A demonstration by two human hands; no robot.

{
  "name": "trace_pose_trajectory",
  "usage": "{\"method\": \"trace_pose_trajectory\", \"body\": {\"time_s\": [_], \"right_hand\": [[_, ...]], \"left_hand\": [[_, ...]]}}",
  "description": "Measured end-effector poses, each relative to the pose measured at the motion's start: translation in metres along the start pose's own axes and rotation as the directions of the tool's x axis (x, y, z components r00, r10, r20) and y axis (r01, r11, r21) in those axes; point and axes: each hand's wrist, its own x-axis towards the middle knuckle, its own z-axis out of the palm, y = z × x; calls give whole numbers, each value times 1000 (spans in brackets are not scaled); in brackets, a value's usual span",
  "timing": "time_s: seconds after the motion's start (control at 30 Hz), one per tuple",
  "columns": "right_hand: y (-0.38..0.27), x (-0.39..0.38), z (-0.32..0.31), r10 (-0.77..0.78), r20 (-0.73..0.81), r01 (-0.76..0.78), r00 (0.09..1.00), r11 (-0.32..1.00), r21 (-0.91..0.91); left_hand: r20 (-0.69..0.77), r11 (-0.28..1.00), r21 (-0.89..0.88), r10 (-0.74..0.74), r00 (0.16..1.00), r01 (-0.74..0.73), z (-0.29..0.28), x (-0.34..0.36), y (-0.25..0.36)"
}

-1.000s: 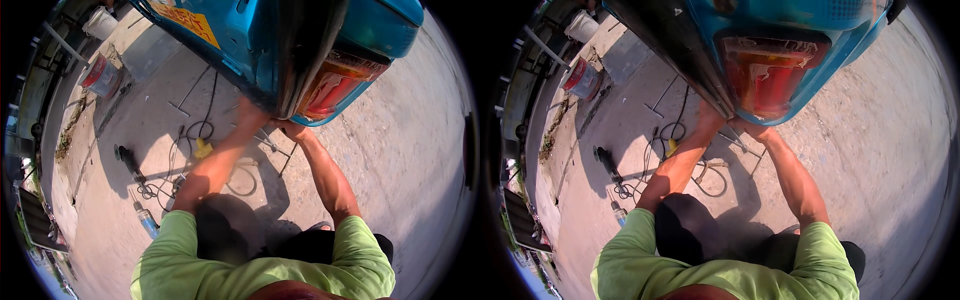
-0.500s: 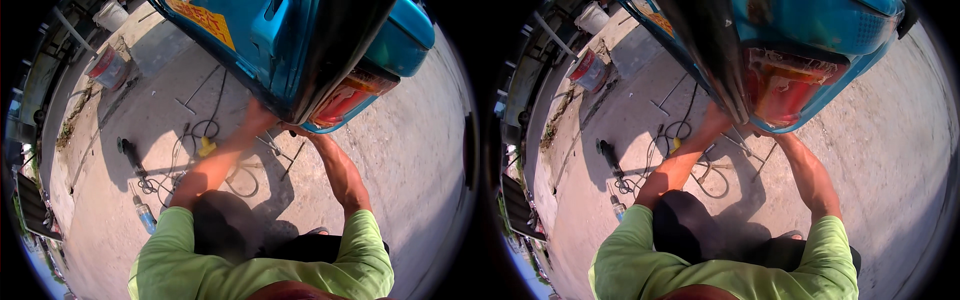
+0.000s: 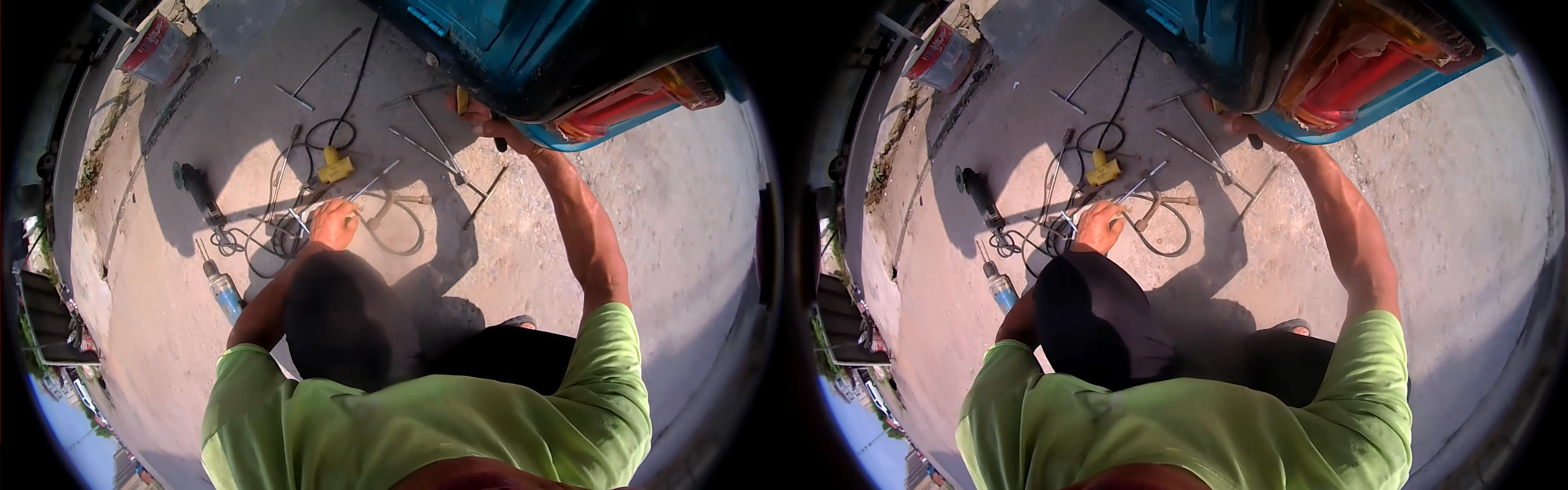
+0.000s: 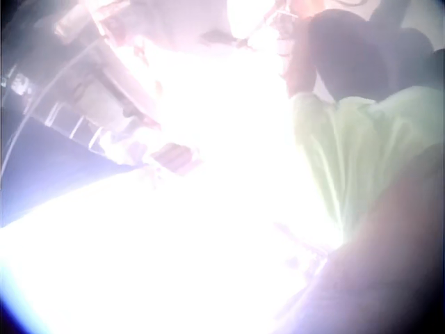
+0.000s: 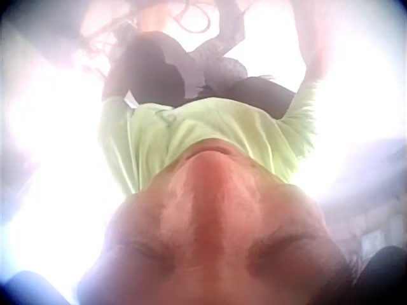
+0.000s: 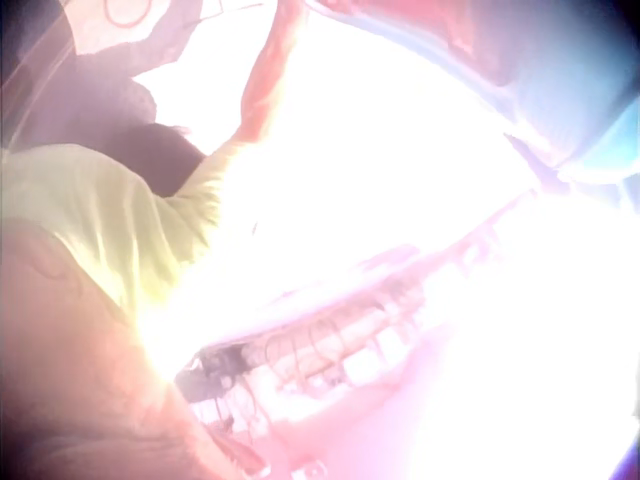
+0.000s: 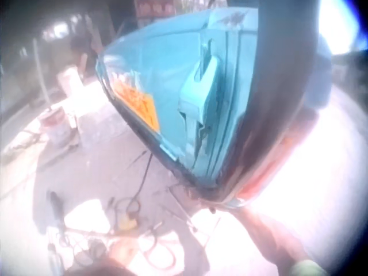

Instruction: The person positions a metal frame onto the rear corner of a vehicle and fastens it in place using a socket tool and bolts.

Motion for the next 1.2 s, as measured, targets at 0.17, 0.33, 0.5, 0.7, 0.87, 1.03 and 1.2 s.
{"method": "trace_pose_trajectory", "body": {"time_s": [0.17, 0.33, 0.5, 0.7, 0.87, 1.03, 1.2], "right_hand": [[3, 3, 7, 51, -55, -42, 997, 988, 152], [18, 6, -1, 37, -23, -34, 999, 989, 141], [14, 6, -2, 121, -25, -119, 992, 990, 76], [-26, 15, 37, 153, -176, -151, 973, 988, 26], [-37, 4, 20, 299, -179, -101, 937, 724, 683], [-27, 7, 6, 184, -85, -140, 979, 917, 374], [-11, 9, 13, 113, -113, -84, 987, 970, 229]], "left_hand": [[-151, 998, 56, 0, 989, 9, 0, -13, 0], [41, 992, -126, 14, 999, -9, 13, 26, 22], [14, 992, 39, 119, 993, -119, 44, 44, 40], [693, 252, -638, -225, 685, 728, 38, 30, -16], [340, 9, -939, -128, 932, 344, -11, 51, 39], [214, -173, -966, -124, 969, 191, -124, 115, 90], [161, 268, -940, -194, 968, 210, -154, 125, 125]]}}
